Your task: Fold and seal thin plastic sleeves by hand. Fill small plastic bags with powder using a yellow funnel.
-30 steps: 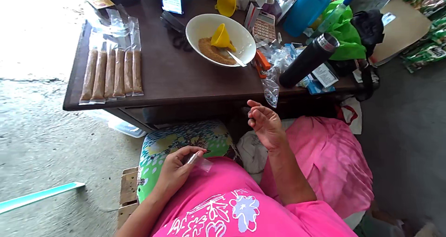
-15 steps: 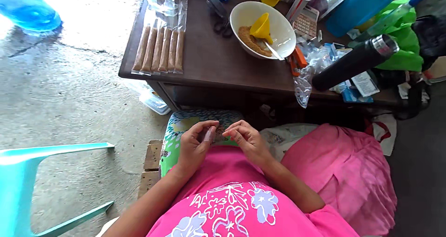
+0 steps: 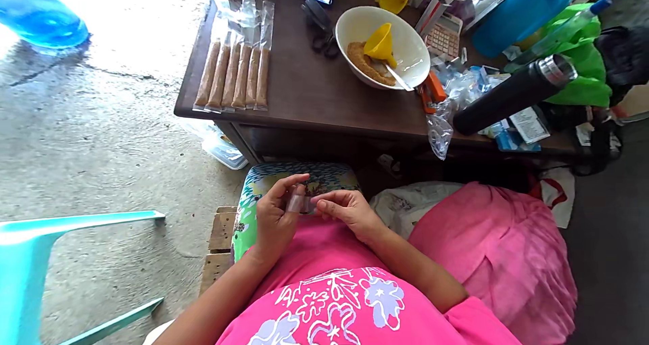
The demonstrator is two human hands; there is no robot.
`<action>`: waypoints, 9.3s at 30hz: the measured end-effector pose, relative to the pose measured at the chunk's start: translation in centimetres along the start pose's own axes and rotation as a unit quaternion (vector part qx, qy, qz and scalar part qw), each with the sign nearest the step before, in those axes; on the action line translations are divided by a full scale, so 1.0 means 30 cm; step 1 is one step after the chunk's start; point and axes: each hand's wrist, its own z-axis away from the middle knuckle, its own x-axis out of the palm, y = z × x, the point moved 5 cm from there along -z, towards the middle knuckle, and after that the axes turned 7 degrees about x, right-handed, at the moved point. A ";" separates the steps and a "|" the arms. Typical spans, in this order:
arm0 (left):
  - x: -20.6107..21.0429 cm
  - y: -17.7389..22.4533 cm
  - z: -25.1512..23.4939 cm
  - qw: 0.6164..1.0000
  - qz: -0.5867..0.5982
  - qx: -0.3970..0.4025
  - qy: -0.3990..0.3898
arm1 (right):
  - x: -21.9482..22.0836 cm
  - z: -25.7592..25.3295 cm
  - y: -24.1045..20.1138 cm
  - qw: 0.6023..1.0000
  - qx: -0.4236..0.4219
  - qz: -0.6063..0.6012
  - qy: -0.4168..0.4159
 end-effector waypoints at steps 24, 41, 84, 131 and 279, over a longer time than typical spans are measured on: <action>0.043 -0.012 0.008 0.993 -0.037 0.033 -0.103 | -0.013 0.052 -0.034 0.979 -0.186 0.034 -0.073; 0.065 -0.017 0.016 0.987 -0.014 0.033 -0.158 | -0.066 0.040 -0.037 0.971 -0.222 0.072 0.052; 0.081 -0.038 0.026 0.981 0.015 0.016 -0.194 | -0.066 0.054 -0.046 0.951 -0.261 0.159 0.051; 0.075 -0.071 0.020 0.978 0.080 -0.045 -0.189 | -0.078 0.041 -0.038 0.928 -0.266 0.256 0.047; 0.069 -0.074 0.020 0.987 0.062 -0.029 -0.145 | -0.137 0.005 -0.009 0.981 -0.140 0.122 0.062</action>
